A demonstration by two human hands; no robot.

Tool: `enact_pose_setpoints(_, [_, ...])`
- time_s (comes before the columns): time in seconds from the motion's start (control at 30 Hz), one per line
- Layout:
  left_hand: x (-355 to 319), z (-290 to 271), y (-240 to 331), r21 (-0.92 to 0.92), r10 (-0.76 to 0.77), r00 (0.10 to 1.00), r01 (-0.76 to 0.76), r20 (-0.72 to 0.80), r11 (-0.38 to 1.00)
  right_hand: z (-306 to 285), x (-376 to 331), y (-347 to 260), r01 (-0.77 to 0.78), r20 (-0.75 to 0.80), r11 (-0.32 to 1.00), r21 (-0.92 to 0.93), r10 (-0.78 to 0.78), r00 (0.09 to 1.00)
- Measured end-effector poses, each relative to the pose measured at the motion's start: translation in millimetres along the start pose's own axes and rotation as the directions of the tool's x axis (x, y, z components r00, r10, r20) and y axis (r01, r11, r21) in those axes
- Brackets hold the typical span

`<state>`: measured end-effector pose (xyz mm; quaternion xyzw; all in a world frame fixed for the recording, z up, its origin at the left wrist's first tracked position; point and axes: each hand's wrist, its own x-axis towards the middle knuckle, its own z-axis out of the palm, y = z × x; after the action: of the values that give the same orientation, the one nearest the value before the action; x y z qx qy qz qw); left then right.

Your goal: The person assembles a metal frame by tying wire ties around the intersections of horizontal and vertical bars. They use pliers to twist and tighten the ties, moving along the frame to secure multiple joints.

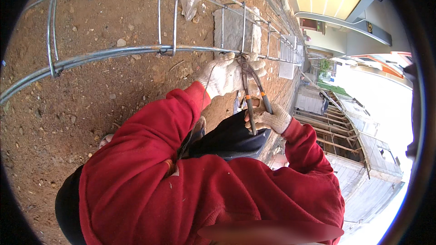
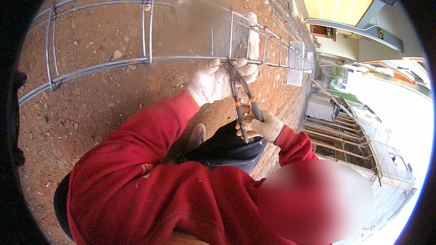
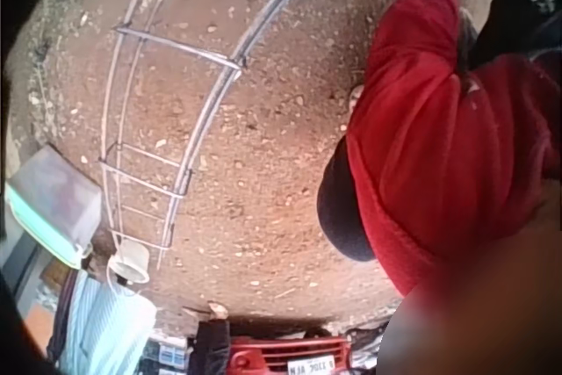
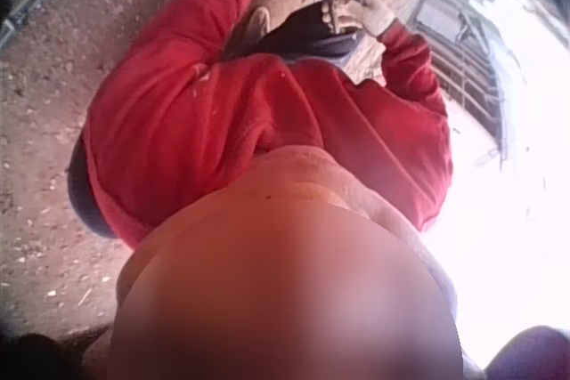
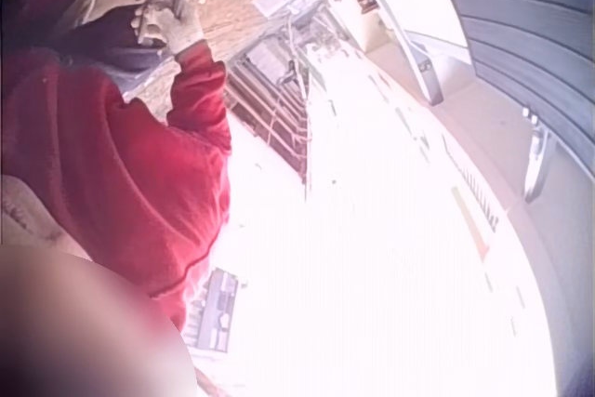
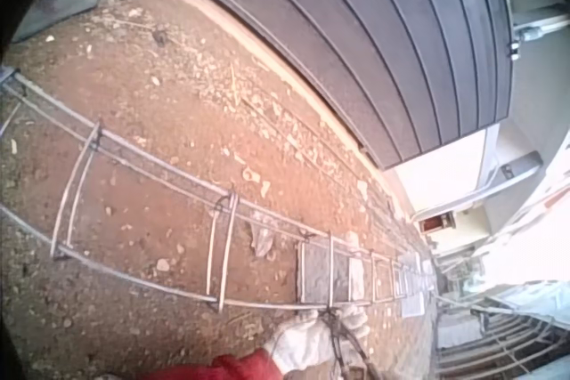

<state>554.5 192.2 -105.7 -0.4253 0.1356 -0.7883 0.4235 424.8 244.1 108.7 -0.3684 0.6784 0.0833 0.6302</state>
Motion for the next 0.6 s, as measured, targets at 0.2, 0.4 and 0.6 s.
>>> enact_pose_setpoints(0.2, [0.1,7.2,0.2,0.18,0.02,0.968,0.027,-0.251,0.983,-6.8,2.9,12.5,0.028,0.005,0.998,0.049,-0.029,1.0])
enact_pose_setpoints(0.4, [1.8,3.1,-9.0,0.231,0.039,0.992,-0.01,-0.121,0.973,-0.5,3.3,2.0,0.067,-0.2,0.962,-0.264,-0.123,0.972])
enact_pose_setpoints(0.6, [9.1,-4.0,-14.2,0.248,0.079,0.996,-0.064,-0.049,0.967,13.6,7.3,4.8,-0.03,-0.284,0.952,-0.303,-0.061,0.957])
